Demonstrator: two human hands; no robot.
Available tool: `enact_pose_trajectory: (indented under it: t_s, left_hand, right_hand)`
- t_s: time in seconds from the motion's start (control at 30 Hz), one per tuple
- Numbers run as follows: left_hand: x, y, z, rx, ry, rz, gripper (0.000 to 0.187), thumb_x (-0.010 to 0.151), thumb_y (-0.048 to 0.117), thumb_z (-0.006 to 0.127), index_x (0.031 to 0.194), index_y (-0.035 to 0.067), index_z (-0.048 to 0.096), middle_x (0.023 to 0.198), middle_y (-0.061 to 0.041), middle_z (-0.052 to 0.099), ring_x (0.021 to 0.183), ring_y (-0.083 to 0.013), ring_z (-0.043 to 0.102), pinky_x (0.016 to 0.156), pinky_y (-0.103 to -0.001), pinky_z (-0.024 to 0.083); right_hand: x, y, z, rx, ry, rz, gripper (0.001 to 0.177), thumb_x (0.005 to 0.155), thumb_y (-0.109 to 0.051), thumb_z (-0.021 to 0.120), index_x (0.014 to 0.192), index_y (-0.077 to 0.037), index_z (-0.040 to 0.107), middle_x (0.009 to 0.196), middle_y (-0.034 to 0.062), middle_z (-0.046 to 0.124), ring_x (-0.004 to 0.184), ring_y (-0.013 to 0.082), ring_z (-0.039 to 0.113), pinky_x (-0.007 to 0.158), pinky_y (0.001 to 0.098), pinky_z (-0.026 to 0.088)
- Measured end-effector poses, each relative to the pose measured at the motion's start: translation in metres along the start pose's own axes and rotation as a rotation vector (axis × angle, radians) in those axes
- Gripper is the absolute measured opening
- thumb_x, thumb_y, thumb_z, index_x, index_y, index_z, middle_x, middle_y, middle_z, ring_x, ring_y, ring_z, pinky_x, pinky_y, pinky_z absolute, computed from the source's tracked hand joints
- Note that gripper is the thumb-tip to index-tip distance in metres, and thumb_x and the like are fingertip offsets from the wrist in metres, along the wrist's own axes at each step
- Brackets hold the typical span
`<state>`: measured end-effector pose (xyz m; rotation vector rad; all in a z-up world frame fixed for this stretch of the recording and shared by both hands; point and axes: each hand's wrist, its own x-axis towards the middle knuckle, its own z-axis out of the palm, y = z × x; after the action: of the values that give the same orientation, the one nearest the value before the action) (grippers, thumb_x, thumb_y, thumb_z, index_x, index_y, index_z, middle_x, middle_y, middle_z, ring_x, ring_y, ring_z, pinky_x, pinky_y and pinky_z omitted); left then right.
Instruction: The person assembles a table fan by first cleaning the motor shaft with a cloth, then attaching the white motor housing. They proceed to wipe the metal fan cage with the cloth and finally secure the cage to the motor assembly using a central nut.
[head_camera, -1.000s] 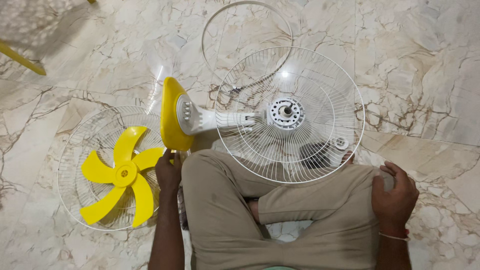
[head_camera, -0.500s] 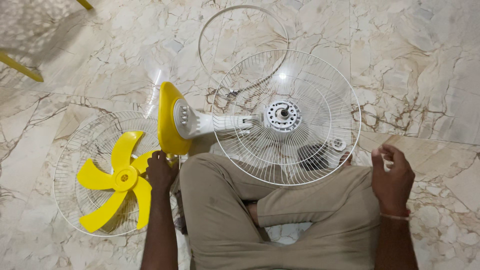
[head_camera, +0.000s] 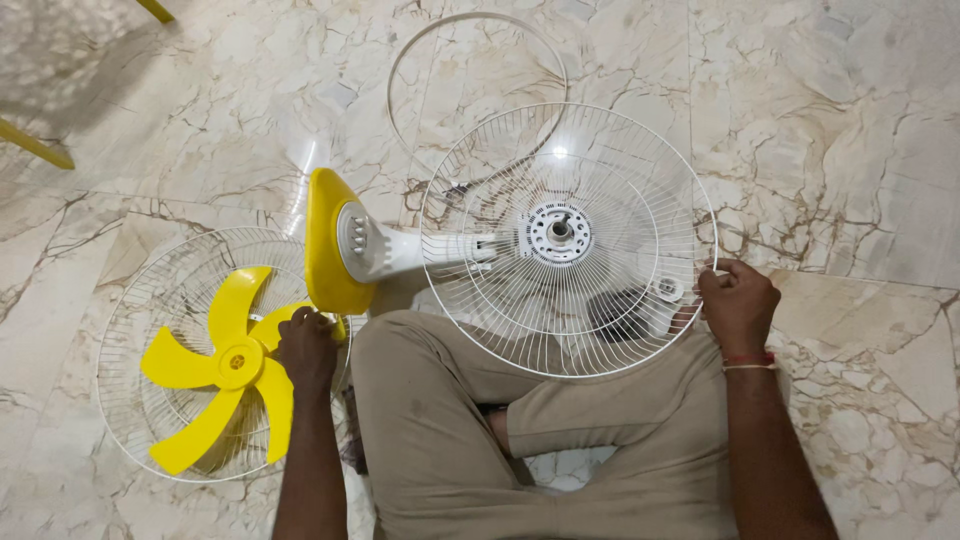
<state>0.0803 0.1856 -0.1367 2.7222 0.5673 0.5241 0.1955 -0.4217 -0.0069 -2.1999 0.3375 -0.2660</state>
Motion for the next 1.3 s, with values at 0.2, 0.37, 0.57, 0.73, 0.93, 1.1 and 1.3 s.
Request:
enact_pose_trajectory:
  t_s: [0.2, 0.37, 0.57, 0.73, 0.93, 1.1, 1.3]
  left_hand:
    - [-0.013, 0.018, -0.029, -0.292, 0.432, -0.131, 0.013, 0.096, 0.002, 0.071, 0.105, -0.005, 0.065, 0.138, -0.027, 0.062, 0.126, -0.0441, 0.061, 0.101, -0.05, 0.05]
    - [-0.035, 0.111, -0.068, -0.556, 0.696, -0.068, 0.017, 0.098, -0.007, 0.06, 0.114, -0.004, 0.059, 0.145, -0.024, 0.06, 0.13, -0.0383, 0.063, 0.112, -0.044, 0.052]
    - [0.002, 0.224, -0.081, -0.759, 0.152, 0.255, 0.017, 0.094, -0.003, 0.066, 0.111, -0.004, 0.063, 0.14, -0.022, 0.061, 0.113, -0.029, 0.067, 0.09, -0.036, 0.059]
    - [0.049, 0.313, -0.059, -1.077, -0.204, 0.393, 0.013, 0.094, 0.001, 0.07, 0.106, -0.001, 0.064, 0.136, -0.018, 0.062, 0.106, -0.0258, 0.072, 0.086, -0.035, 0.062]
    - [0.063, 0.362, -0.031, -1.031, -0.305, 0.511, 0.015, 0.091, -0.001, 0.071, 0.104, 0.0, 0.066, 0.133, -0.017, 0.065, 0.101, -0.0269, 0.074, 0.087, -0.034, 0.061]
    - [0.068, 0.355, -0.013, -1.04, -0.353, 0.54, 0.017, 0.091, -0.002, 0.072, 0.108, 0.002, 0.07, 0.132, -0.017, 0.067, 0.108, -0.0277, 0.073, 0.088, -0.035, 0.061]
    - [0.069, 0.352, -0.015, -1.017, -0.627, 0.335, 0.039, 0.093, 0.009, 0.071, 0.131, 0.007, 0.062, 0.122, -0.012, 0.073, 0.095, -0.0239, 0.074, 0.083, -0.035, 0.061]
  right_hand:
    - [0.004, 0.014, 0.003, 0.028, 0.01, -0.075, 0.021, 0.096, -0.013, 0.071, 0.109, 0.004, 0.074, 0.079, 0.0094, 0.076, 0.062, 0.0082, 0.068, 0.057, 0.0249, 0.052]
    - [0.009, 0.016, 0.008, 0.03, 0.029, -0.071, 0.022, 0.098, -0.014, 0.071, 0.111, 0.003, 0.074, 0.082, 0.0106, 0.076, 0.066, 0.0119, 0.069, 0.059, 0.028, 0.052]
    - [-0.003, -0.017, -0.004, -0.125, 0.265, -0.395, 0.03, 0.102, -0.012, 0.077, 0.126, 0.004, 0.068, 0.107, 0.0141, 0.076, 0.088, 0.0164, 0.07, 0.075, 0.0297, 0.055]
    - [0.004, -0.093, 0.012, 0.262, -0.141, -0.434, 0.046, 0.096, -0.01, 0.076, 0.137, 0.0, 0.059, 0.121, 0.0094, 0.071, 0.101, 0.0156, 0.071, 0.079, 0.0272, 0.061]
    - [0.028, -0.156, 0.053, 0.173, -0.626, -0.535, 0.073, 0.079, -0.009, 0.085, 0.145, -0.007, 0.055, 0.133, 0.0116, 0.067, 0.099, 0.0165, 0.072, 0.084, 0.0305, 0.063]
    - [0.041, -0.155, 0.071, 0.134, -0.657, -0.476, 0.075, 0.076, -0.012, 0.086, 0.145, -0.012, 0.056, 0.123, 0.0081, 0.073, 0.092, 0.0161, 0.073, 0.084, 0.0298, 0.062]
    - [0.051, -0.133, 0.077, 0.069, -0.61, -0.554, 0.063, 0.074, -0.018, 0.088, 0.134, -0.012, 0.067, 0.127, 0.0063, 0.074, 0.102, 0.0177, 0.073, 0.086, 0.0325, 0.059]
